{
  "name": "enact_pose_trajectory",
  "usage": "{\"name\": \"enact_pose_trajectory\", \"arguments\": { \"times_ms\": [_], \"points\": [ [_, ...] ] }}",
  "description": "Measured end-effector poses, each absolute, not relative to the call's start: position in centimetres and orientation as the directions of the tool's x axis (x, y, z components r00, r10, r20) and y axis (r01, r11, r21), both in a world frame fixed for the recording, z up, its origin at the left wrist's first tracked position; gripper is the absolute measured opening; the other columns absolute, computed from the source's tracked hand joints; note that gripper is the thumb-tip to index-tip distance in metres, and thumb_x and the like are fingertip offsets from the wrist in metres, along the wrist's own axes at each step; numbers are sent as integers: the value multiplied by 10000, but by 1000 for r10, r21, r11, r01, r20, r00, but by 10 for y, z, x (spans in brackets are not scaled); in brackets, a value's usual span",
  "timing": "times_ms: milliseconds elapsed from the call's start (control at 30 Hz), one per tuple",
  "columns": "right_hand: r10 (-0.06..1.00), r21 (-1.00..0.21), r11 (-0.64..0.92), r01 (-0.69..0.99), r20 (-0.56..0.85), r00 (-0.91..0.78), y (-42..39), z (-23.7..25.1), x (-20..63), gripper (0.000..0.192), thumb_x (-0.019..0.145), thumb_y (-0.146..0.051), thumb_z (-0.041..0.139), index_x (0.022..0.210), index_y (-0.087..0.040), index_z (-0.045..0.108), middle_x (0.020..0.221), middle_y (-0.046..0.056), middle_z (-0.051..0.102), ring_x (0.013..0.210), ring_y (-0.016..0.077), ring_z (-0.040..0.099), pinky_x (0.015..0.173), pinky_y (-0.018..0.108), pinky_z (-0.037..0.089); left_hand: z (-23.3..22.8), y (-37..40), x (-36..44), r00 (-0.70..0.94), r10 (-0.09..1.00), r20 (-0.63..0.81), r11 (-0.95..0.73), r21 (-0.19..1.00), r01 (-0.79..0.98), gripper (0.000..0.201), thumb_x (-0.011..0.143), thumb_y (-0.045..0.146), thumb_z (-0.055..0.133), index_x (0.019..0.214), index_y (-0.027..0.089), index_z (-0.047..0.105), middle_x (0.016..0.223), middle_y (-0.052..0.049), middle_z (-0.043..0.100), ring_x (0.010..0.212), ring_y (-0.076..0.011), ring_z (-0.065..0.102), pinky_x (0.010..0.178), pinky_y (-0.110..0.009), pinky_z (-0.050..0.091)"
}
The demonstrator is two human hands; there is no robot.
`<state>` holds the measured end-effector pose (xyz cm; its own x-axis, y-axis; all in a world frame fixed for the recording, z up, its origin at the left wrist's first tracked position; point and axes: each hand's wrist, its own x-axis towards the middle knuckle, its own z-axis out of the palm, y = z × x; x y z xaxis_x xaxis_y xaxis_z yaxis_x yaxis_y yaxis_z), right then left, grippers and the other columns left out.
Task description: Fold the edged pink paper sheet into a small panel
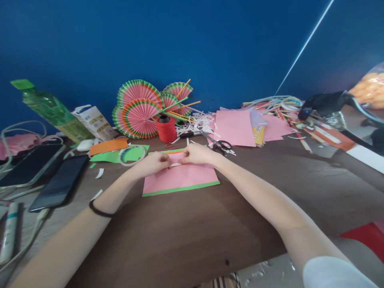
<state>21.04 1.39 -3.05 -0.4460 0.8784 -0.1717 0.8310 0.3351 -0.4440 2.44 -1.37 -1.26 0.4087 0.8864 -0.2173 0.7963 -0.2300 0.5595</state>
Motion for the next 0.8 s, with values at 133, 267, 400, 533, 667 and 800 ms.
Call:
{"name": "enact_pose_trajectory", "arguments": {
  "times_ms": [133,267,400,533,667,800],
  "points": [
    [889,-413,335,847,-159,-429,14,-33,209,346,648,-525,574,595,-183,568,592,-13,571,524,103,466,473,230,239,-12,-14,25,410,887,-213,-240,544,804,205,706,264,442,572,156,553,539,3,551,523,-124,491,497,-234,329],
    [892,-418,328,847,-156,-423,15,-34,209,333,642,-513,584,612,-181,589,603,-9,582,537,105,479,478,224,247,-13,-13,25,417,886,-202,-263,523,811,210,707,259,430,586,158,569,554,1,572,539,-129,503,517,-238,336],
    [891,-426,333,841,-149,-429,15,-34,209,330,627,-515,598,606,-186,589,605,-10,588,544,109,486,479,224,258,-16,-10,25,421,886,-194,-273,516,812,209,703,256,438,595,156,586,619,-12,619,595,-140,534,549,-244,352],
    [902,-412,318,854,-147,-406,11,-31,207,350,617,-536,597,589,-188,576,601,-9,583,532,110,476,478,228,255,-18,-9,25,424,885,-194,-272,523,808,203,704,258,443,612,156,594,632,-12,627,600,-140,541,561,-247,358],
    [901,-415,323,851,-141,-411,10,-30,207,355,621,-535,593,592,-181,576,610,-2,578,535,109,467,488,232,252,-18,-10,25,423,886,-190,-277,516,811,211,712,266,439,594,156,575,614,-9,612,585,-136,530,543,-246,347],
    [858,-487,355,798,-169,-485,15,-28,212,348,669,-508,559,609,-167,594,582,-3,551,530,102,444,493,234,246,-15,-10,23,431,878,-207,-277,514,812,223,733,283,427,613,159,568,597,4,593,546,-124,506,516,-239,331]
  ]
}}
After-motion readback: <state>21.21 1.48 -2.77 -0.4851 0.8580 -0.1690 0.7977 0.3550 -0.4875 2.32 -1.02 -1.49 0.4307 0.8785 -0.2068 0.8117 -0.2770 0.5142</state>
